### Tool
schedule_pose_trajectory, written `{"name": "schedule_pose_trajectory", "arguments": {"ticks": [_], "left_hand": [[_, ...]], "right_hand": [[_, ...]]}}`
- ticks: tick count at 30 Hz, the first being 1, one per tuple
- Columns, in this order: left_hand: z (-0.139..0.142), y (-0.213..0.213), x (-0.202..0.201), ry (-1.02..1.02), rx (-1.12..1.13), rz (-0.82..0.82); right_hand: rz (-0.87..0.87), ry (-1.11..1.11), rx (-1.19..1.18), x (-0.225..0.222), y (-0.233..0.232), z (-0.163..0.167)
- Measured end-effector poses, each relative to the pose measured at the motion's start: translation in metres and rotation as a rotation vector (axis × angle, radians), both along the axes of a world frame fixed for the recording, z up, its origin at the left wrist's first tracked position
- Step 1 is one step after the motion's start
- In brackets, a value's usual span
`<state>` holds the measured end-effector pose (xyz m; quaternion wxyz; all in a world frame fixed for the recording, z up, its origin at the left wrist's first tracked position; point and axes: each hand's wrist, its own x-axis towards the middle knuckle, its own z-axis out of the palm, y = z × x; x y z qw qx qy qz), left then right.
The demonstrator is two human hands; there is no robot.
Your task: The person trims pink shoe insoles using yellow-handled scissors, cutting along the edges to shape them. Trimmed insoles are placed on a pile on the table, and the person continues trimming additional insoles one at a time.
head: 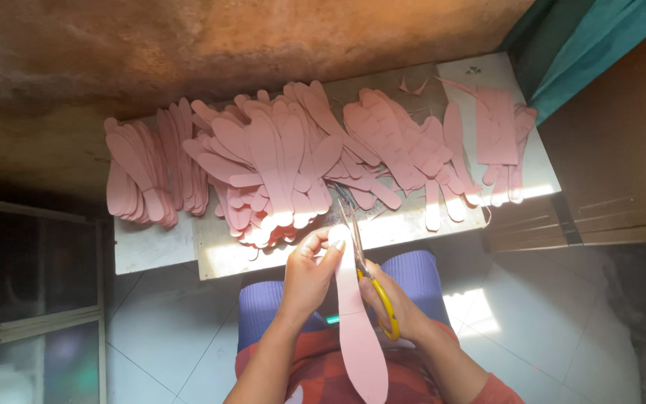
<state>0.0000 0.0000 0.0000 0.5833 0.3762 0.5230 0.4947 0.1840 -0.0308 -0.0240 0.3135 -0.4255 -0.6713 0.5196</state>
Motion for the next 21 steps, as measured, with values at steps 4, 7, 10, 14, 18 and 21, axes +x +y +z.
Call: {"name": "schedule_pose_trajectory", "arguments": {"ticks": [4,7,10,14,18,21], "left_hand": [[0.007,-0.018,-0.001,0.003,0.074,0.03],[0.005,-0.019,-0.013,-0.125,0.024,0.053],[0.003,-0.023,-0.027,-0.215,-0.005,0.075],[-0.002,-0.024,-0.043,-0.201,0.067,0.079],[-0.005,-0.024,-0.047,-0.171,0.009,0.103],[-0.005,-0.024,-0.054,-0.127,-0.021,0.069]], "right_hand": [[-0.01,-0.167,-0.168,-0.006,-0.012,0.022],[0.047,-0.085,-0.108,-0.015,-0.013,0.034],[0.033,0.051,-0.195,-0.028,-0.024,0.046],[-0.138,0.234,-0.57,-0.046,-0.03,0.054],[-0.11,0.178,-0.475,-0.053,-0.029,0.057],[-0.285,0.015,-0.53,-0.065,-0.032,0.053]]}}
